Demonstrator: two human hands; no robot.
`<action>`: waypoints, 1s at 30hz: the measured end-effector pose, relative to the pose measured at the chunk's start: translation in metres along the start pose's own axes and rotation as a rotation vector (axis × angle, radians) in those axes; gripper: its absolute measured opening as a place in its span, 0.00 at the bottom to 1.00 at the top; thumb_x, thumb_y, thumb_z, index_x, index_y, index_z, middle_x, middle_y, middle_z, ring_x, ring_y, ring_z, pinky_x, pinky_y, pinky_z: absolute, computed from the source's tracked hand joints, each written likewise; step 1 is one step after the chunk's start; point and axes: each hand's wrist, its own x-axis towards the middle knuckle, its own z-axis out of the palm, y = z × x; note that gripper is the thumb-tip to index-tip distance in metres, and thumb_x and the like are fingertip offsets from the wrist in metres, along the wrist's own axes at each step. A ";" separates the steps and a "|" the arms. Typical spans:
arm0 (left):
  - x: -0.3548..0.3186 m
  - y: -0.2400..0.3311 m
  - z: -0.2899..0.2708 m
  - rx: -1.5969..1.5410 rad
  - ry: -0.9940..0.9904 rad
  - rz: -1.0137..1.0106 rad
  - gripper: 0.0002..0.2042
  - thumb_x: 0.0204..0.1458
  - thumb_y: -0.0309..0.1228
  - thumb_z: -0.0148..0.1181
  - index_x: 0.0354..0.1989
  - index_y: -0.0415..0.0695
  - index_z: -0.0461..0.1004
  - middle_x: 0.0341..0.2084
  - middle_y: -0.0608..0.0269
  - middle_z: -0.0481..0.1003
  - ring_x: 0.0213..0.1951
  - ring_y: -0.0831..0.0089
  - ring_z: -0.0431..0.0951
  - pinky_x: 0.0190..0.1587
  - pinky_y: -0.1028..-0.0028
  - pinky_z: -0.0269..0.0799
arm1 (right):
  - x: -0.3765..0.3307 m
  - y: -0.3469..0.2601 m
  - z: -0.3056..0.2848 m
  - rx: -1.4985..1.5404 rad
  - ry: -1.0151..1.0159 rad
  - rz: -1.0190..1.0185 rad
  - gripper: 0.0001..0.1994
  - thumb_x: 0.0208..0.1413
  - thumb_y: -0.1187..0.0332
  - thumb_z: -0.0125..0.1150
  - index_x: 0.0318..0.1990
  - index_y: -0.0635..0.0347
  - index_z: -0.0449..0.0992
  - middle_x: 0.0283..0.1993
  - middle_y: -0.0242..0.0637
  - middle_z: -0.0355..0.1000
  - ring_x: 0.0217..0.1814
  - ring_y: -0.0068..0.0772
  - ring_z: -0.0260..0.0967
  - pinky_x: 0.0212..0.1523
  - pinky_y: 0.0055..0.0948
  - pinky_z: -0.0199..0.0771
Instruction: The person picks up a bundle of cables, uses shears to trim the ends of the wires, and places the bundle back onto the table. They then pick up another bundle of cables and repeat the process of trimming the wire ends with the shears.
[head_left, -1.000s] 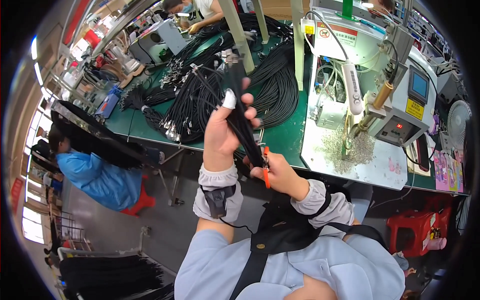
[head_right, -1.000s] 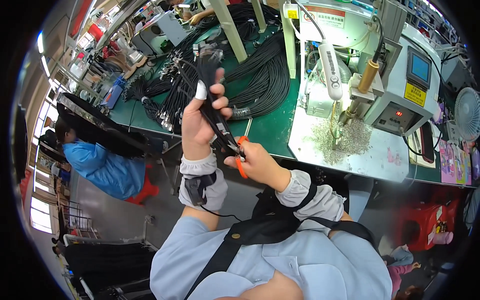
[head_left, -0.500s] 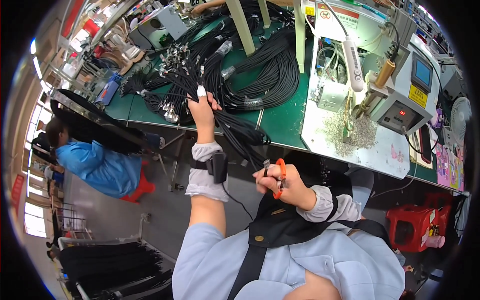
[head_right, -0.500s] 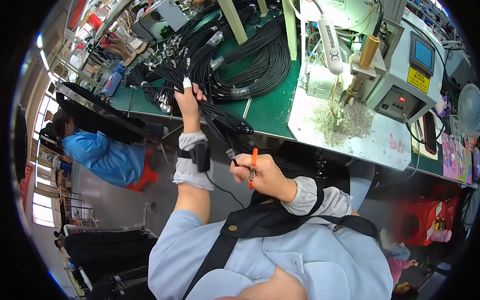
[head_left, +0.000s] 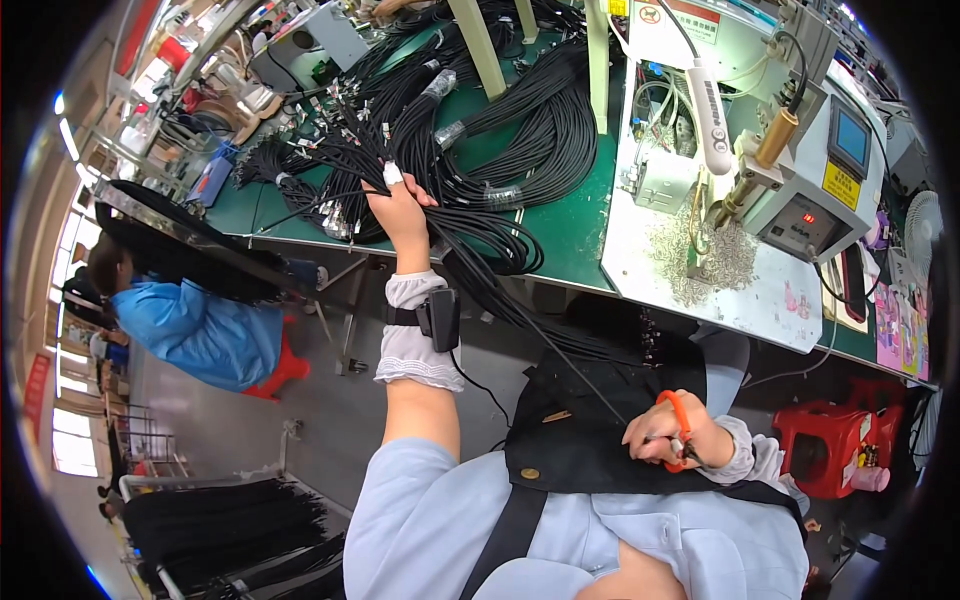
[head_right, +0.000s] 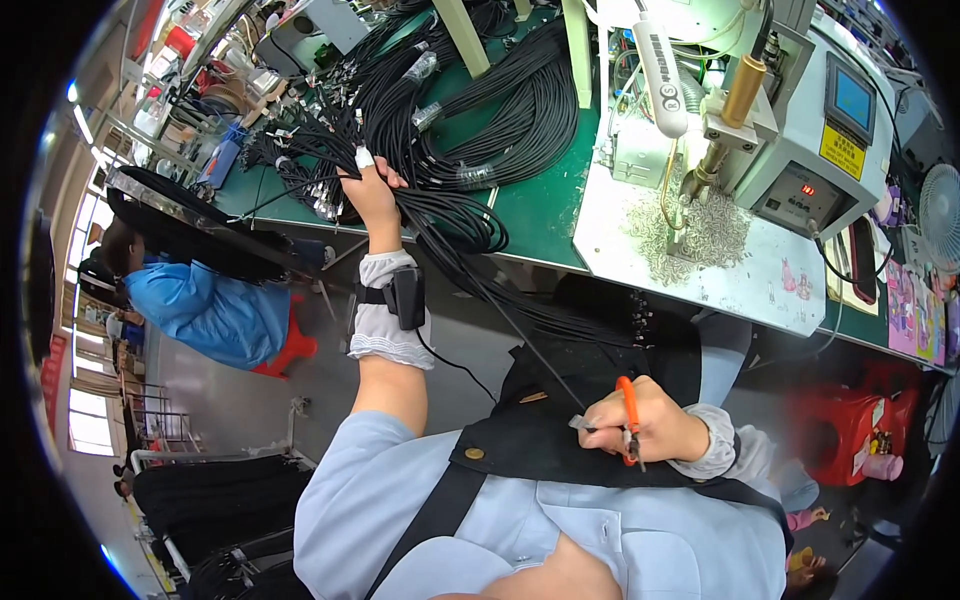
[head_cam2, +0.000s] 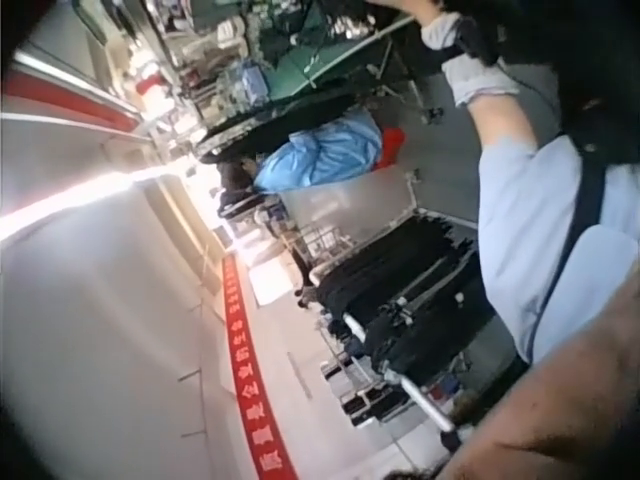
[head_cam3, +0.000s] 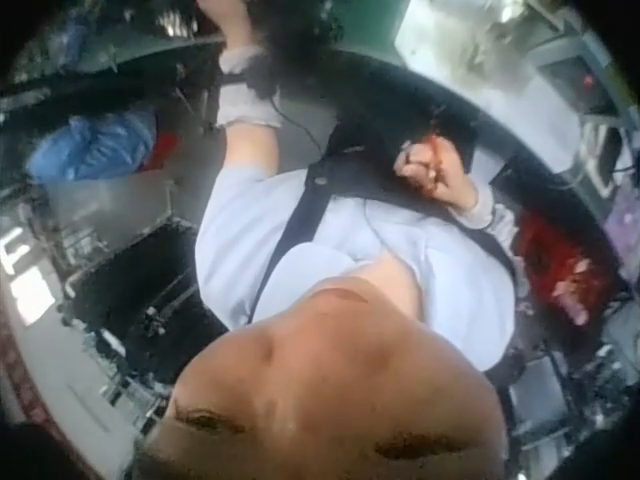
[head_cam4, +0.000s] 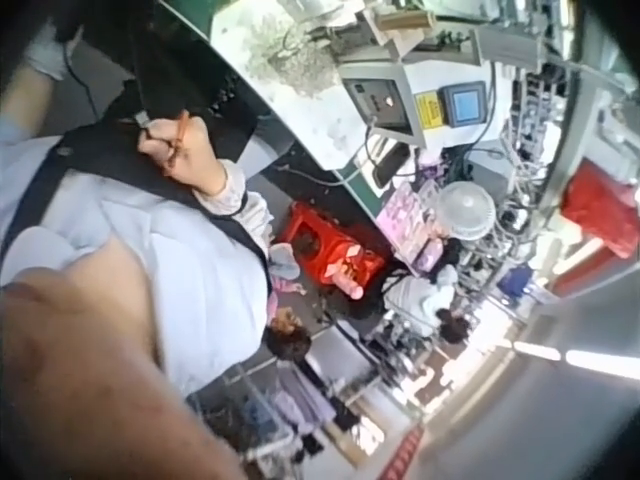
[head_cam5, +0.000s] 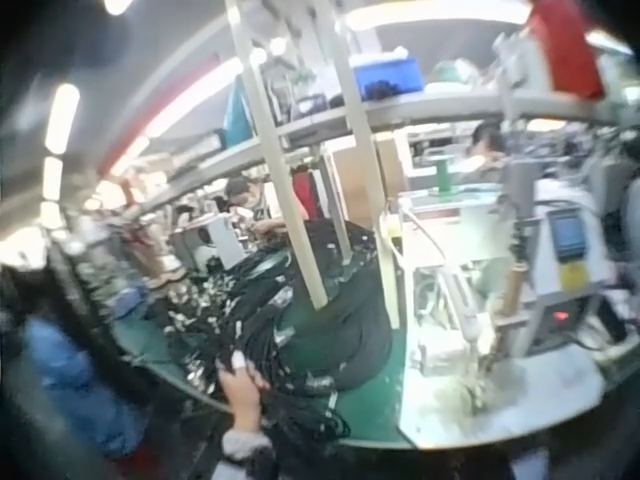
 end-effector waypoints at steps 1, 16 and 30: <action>0.001 -0.001 0.000 -0.001 0.000 0.001 0.07 0.55 0.27 0.40 0.41 0.44 0.53 0.15 0.66 0.60 0.10 0.80 0.60 0.11 0.77 0.63 | -0.002 0.000 -0.001 -0.026 -0.008 -0.075 0.08 0.48 0.76 0.57 0.35 0.62 0.66 0.21 0.40 0.68 0.14 0.34 0.63 0.17 0.22 0.65; -0.066 0.116 0.022 -0.666 -0.572 -0.558 0.18 0.51 0.29 0.49 0.51 0.44 0.59 0.23 0.69 0.65 0.22 0.79 0.65 0.25 0.75 0.62 | 0.105 0.001 -0.006 -0.636 0.585 -0.067 0.09 0.55 0.74 0.44 0.35 0.66 0.73 0.33 0.40 0.72 0.31 0.28 0.70 0.31 0.22 0.69; -0.151 0.138 0.060 -0.074 -0.414 -0.146 0.07 0.47 0.21 0.55 0.36 0.37 0.72 0.30 0.67 0.73 0.32 0.82 0.70 0.35 0.81 0.66 | 0.150 -0.014 0.013 -0.355 0.556 -0.223 0.08 0.50 0.75 0.55 0.38 0.68 0.73 0.27 0.35 0.71 0.26 0.22 0.64 0.28 0.19 0.64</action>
